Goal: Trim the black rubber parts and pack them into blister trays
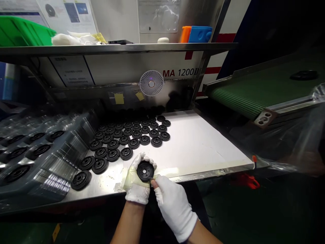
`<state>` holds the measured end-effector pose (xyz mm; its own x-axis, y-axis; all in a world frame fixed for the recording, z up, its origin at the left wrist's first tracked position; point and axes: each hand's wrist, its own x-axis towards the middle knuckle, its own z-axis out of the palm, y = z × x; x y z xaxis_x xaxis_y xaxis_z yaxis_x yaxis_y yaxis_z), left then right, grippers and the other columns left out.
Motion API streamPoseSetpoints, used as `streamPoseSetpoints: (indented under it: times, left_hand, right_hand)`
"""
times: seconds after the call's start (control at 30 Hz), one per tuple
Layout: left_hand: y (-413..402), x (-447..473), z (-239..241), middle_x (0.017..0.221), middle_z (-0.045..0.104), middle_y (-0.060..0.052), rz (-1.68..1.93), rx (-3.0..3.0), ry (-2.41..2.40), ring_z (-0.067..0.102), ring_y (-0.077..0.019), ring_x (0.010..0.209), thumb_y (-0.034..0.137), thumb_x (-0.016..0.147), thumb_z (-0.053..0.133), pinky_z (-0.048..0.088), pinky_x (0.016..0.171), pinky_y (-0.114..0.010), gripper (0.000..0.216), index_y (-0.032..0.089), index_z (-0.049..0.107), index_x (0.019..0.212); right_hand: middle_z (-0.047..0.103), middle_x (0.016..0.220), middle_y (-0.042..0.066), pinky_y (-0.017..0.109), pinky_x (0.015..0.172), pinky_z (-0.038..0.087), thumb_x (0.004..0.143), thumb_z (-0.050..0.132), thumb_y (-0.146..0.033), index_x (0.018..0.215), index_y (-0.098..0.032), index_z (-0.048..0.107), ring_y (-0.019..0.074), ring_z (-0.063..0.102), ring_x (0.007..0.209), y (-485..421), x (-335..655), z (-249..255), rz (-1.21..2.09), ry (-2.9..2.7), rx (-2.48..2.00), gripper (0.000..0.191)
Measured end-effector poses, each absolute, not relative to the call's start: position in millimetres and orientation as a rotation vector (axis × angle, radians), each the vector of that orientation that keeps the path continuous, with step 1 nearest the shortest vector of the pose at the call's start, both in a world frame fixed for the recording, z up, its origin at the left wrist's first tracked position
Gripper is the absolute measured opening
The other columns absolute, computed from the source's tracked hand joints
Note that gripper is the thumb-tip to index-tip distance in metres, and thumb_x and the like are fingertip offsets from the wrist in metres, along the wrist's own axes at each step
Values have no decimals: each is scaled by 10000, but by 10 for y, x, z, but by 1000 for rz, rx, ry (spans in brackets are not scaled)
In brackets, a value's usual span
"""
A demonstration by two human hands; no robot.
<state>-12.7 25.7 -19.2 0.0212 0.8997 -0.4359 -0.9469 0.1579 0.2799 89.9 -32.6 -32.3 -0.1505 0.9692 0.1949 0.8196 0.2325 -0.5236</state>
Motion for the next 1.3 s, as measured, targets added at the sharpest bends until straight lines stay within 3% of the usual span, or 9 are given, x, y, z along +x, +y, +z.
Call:
streamPoseSetpoints:
  times: [0.1,0.23,0.37,0.53,0.77,0.93,1.03,1.2,1.3]
  left_hand:
    - [251,-130,-215,646,572,-6,1510,-86,586,582,-116,625,93,749,552,528,685,-303,68,150,587,757]
    - [200,-202,-232,869,642,-115,1328,79,626,630,-249,809,145,724,521,526,704,-461,265,140,605,975]
    - [209,-200,-236,686,594,-43,1304,61,610,601,-176,650,170,727,571,529,614,-349,117,144,610,834]
    - [266,-108,-227,633,555,-3,1439,-66,581,570,-113,604,124,744,566,528,650,-285,39,156,578,725]
    - [161,-202,-237,863,636,-118,1326,104,580,625,-272,829,161,704,525,522,696,-474,320,142,592,1017]
    - [205,-134,-265,638,564,-8,1409,-36,556,573,-130,610,151,741,585,518,625,-297,41,157,598,779]
    - [228,-82,-263,648,562,4,1512,-71,536,576,-114,623,118,749,573,521,663,-282,66,169,595,784]
    - [154,-150,-260,883,640,-118,1417,33,582,629,-256,848,153,711,519,518,743,-447,288,143,604,986]
    - [123,-204,-282,821,635,-126,1323,87,591,628,-261,772,195,705,514,519,681,-456,316,126,613,998]
  right_hand:
    - [591,638,-33,285,523,252,902,354,-319,713,-232,492,123,505,550,-342,863,-324,420,-2030,-1612,250]
    - [601,661,-22,291,532,263,910,340,-323,750,-235,515,130,516,567,-306,953,-338,430,-2017,-1614,252]
    - [617,684,-13,299,546,273,916,327,-333,792,-244,533,145,542,596,-282,1028,-345,413,-1997,-1665,256]
    - [599,650,-21,293,531,261,910,335,-335,747,-238,515,137,527,568,-339,933,-344,418,-2023,-1641,262]
    - [590,654,-22,291,531,259,911,332,-331,735,-237,502,134,506,561,-316,973,-357,425,-2012,-1606,262]
    - [577,630,-19,305,524,250,910,327,-353,744,-240,504,145,500,542,-307,997,-386,378,-2015,-1677,268]
    - [577,628,-24,299,525,258,911,328,-352,736,-240,504,140,507,546,-316,939,-381,384,-2025,-1645,273]
    - [596,658,-22,291,533,274,914,316,-347,738,-240,507,138,520,567,-306,938,-388,438,-2036,-1607,281]
    - [600,671,-17,292,537,279,912,313,-353,760,-245,510,146,521,576,-295,987,-411,466,-2029,-1632,272]
